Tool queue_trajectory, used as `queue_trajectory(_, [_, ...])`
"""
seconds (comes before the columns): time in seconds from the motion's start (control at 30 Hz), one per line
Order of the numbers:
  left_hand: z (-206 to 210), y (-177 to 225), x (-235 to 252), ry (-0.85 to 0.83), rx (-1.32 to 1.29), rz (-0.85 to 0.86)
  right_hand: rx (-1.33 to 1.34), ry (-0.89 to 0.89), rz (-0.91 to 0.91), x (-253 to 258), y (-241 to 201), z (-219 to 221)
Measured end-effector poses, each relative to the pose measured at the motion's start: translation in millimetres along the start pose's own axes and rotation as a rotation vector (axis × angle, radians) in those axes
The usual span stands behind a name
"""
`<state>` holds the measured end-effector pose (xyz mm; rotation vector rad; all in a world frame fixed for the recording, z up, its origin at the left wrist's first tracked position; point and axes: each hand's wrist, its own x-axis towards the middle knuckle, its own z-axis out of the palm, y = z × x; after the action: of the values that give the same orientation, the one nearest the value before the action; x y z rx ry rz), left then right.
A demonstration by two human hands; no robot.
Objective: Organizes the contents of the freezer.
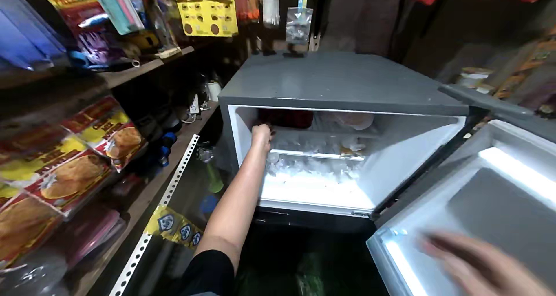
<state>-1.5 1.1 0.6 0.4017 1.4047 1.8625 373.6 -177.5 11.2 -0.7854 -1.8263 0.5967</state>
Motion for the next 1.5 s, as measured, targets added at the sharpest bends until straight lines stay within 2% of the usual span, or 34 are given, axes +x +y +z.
queue_trajectory(0.07, [-2.0,1.6,-1.3,-0.008,-0.006,-0.028,0.080,-0.107,0.203,63.0,45.4,75.0])
queue_trajectory(0.17, [-6.6,3.5,-4.5,-0.009,-0.028,-0.085,0.237,-0.157,0.513,147.1,64.6,146.5])
queue_trajectory(0.27, [-11.4,3.8,-2.0,-0.005,-0.134,-0.130,0.355,-0.043,0.707,209.9,76.8,194.3])
queue_trajectory(0.37, [-13.7,5.1,1.3,0.000,-0.242,-0.152,0.265,-0.016,0.818,244.8,92.0,219.8])
queue_trajectory(0.53, [-16.5,5.2,-3.9,-0.021,-0.159,-0.162,0.022,-0.066,0.931,268.1,103.5,229.0])
queue_trajectory(0.67, [-18.0,1.2,-12.2,-0.083,-0.029,-0.052,-0.231,-0.248,0.897,280.9,103.6,227.8])
queue_trajectory(0.8, [-14.3,3.0,-11.7,-0.107,-0.037,-0.035,-0.082,-0.183,0.907,285.3,108.0,226.1])
queue_trajectory(0.87, [-11.5,9.4,-9.4,-0.091,-0.069,-0.064,-0.097,-0.237,0.903,287.0,107.2,227.4])
queue_trajectory(0.97, [-7.2,12.9,1.8,-0.064,-0.174,-0.093,-0.085,-0.262,0.928,289.4,112.0,230.4])
queue_trajectory(1.17, [1.1,16.1,10.1,-0.028,-0.341,-0.081,0.013,-0.181,0.891,288.7,117.6,227.5])
queue_trajectory(1.5, [4.7,12.0,10.3,0.002,-0.358,-0.022,0.164,-0.113,0.892,287.1,127.8,219.0])
